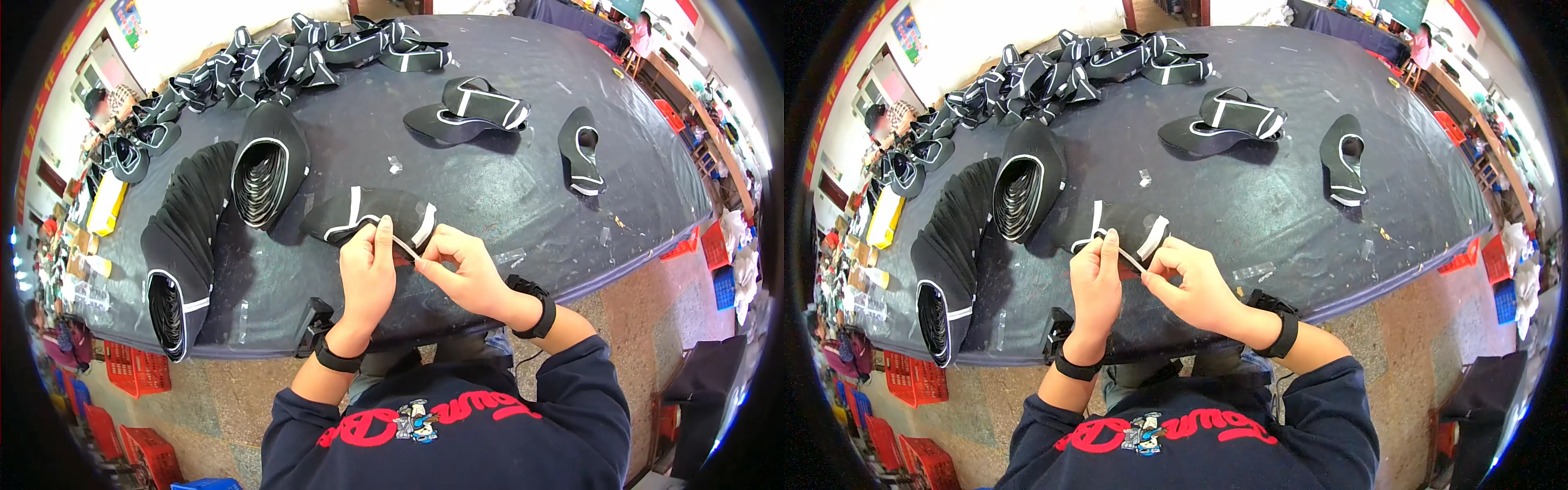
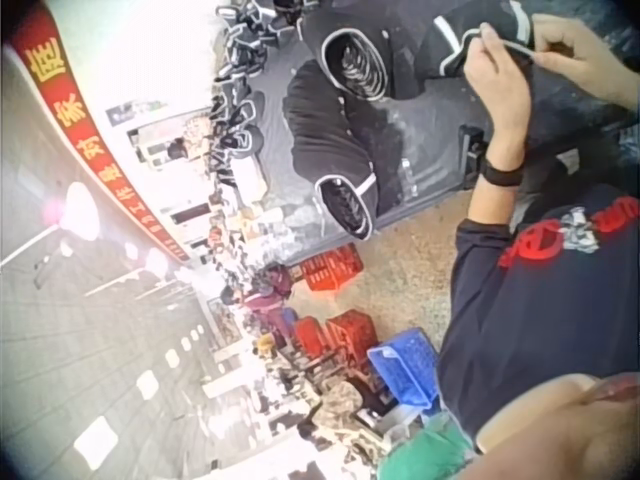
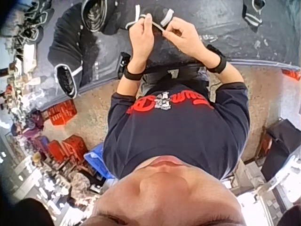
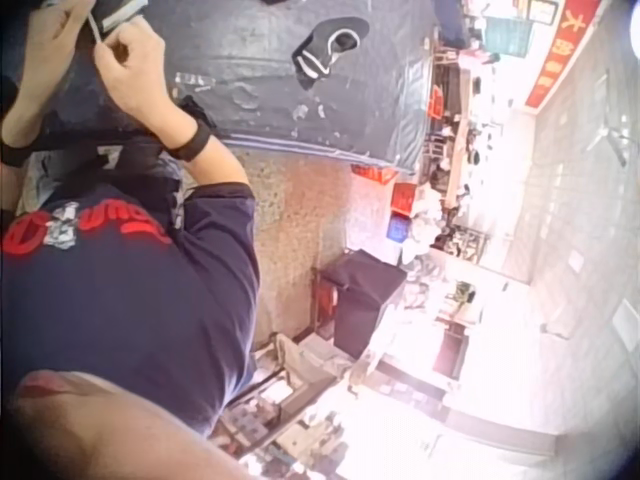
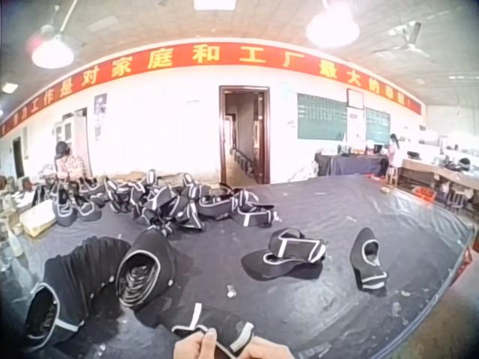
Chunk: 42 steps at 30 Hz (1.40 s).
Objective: Peeling the adhesive backing from white strips and applying them to black shoe components on a work table.
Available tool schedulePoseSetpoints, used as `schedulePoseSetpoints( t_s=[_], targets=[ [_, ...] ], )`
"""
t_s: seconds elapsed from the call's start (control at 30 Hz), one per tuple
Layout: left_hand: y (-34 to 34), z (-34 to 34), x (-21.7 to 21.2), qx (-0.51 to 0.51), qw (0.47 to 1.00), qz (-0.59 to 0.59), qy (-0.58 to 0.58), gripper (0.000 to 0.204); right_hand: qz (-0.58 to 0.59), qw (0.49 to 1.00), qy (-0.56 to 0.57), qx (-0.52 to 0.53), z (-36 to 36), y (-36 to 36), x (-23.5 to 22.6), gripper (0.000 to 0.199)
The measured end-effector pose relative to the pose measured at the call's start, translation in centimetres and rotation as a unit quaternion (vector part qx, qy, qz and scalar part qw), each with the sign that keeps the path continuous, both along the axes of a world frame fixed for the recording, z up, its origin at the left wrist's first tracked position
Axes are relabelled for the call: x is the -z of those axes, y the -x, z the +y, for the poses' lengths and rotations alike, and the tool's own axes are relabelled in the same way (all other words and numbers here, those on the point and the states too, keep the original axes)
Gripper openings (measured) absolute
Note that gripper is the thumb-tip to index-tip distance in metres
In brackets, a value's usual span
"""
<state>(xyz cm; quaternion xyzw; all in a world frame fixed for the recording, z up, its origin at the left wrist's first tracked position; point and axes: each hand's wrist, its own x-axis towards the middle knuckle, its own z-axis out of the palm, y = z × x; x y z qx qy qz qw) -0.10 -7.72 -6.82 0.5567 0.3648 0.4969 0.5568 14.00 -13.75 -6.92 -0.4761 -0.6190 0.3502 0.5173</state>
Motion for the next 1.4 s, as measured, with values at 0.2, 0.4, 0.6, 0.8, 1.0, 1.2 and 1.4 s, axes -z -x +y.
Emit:
schedulePoseSetpoints(
  t_s=[0.2, 0.4, 0.6, 0.8, 1.0, 1.2, 1.4],
  targets=[
    [-0.2, -0.2, -0.5, -0.001, 1.0, 0.0, -0.005, 0.035, -0.083, 0.996, -0.032, 0.005, 0.1, 0.0, -0.2, 0.009],
    [0.8, -0.1, -0.1, 0.055, 0.993, 0.094, -0.054, 0.032, 0.025, 0.999, 0.029, 0.035, 0.2, -0.1, -0.6, 0.013],
    [0.6, -0.7, -0.8, -0.016, 0.987, 0.096, -0.128, 0.029, 0.044, 0.999, 0.016, -0.012, 0.4, 0.0, -1.0, 0.012],
    [1.1, 0.2, 0.4, 0.007, 0.996, 0.028, -0.083, 0.026, 0.057, 0.998, 0.014, -0.025, 0.3, -0.2, -2.1, 0.008],
    [1.4, 0.3, -1.1, 0.125, 0.974, -0.153, 0.107, 0.022, -0.173, 0.958, -0.186, 0.131, 0.9, -1.0, -2.9, 0.01],
    [3.0, 0.1, -2.4, 0.202, 0.931, -0.286, 0.104, 0.042, -0.201, 0.953, -0.214, 0.078, 0.8, -1.5, -3.6, 0.027],
    [3.0, -0.2, -3.6, 0.126, 0.98, -0.137, 0.068, 0.067, -0.295, 0.891, -0.343, 0.019, 1.1, -2.4, -3.4, 0.028]
  ],
)
